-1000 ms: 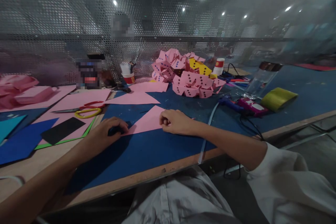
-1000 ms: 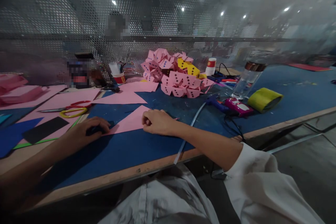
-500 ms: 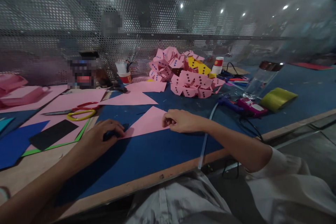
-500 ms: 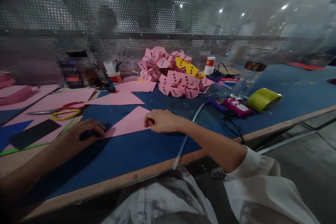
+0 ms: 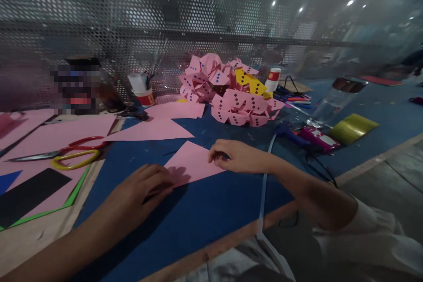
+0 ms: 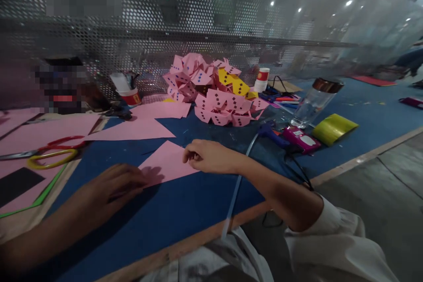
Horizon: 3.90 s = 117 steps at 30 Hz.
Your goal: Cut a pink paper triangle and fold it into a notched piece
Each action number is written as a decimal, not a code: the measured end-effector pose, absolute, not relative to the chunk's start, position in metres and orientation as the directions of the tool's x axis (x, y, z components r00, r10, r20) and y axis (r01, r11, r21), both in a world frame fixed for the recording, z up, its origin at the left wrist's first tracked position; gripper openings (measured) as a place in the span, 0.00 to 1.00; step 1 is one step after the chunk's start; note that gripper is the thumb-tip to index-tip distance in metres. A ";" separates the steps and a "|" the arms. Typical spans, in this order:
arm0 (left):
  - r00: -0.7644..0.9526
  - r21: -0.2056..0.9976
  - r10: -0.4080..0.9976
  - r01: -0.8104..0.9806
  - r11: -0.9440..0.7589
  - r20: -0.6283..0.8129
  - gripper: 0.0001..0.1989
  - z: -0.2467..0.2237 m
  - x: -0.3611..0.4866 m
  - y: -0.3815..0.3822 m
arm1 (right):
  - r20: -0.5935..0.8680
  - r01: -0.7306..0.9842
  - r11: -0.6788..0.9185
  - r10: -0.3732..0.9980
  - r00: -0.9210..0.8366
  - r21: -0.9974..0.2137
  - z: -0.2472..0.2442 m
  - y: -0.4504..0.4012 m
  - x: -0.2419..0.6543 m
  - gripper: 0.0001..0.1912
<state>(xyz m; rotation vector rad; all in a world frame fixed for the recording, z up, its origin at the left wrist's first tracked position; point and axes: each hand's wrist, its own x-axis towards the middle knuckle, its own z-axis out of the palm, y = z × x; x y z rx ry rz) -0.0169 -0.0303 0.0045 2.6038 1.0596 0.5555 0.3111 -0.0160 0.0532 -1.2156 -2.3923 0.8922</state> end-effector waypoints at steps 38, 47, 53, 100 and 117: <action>0.667 0.167 0.559 0.558 -0.813 0.493 0.10 -0.006 -0.017 -0.029 | 0.160 0.563 0.811 0.584 -0.796 -0.159 0.026 -0.024 0.282 0.14; 0.668 0.191 0.555 0.539 -0.820 0.496 0.10 -0.001 -0.017 -0.031 | 0.197 0.539 0.830 0.557 -0.807 -0.142 0.027 -0.026 0.282 0.12; 0.654 0.298 0.604 0.528 -0.795 0.456 0.12 -0.003 -0.021 -0.029 | 0.192 0.553 0.802 0.593 -0.782 -0.225 0.028 -0.026 0.282 0.10; 0.646 0.213 0.624 0.600 -0.771 0.439 0.12 -0.002 -0.020 -0.027 | 0.101 0.728 0.507 0.845 -0.525 -0.461 0.023 -0.023 0.270 0.12; 0.781 0.125 0.501 0.493 -0.861 0.373 0.24 -0.003 -0.020 -0.027 | 0.093 0.724 0.506 0.843 -0.530 -0.468 0.023 -0.022 0.270 0.12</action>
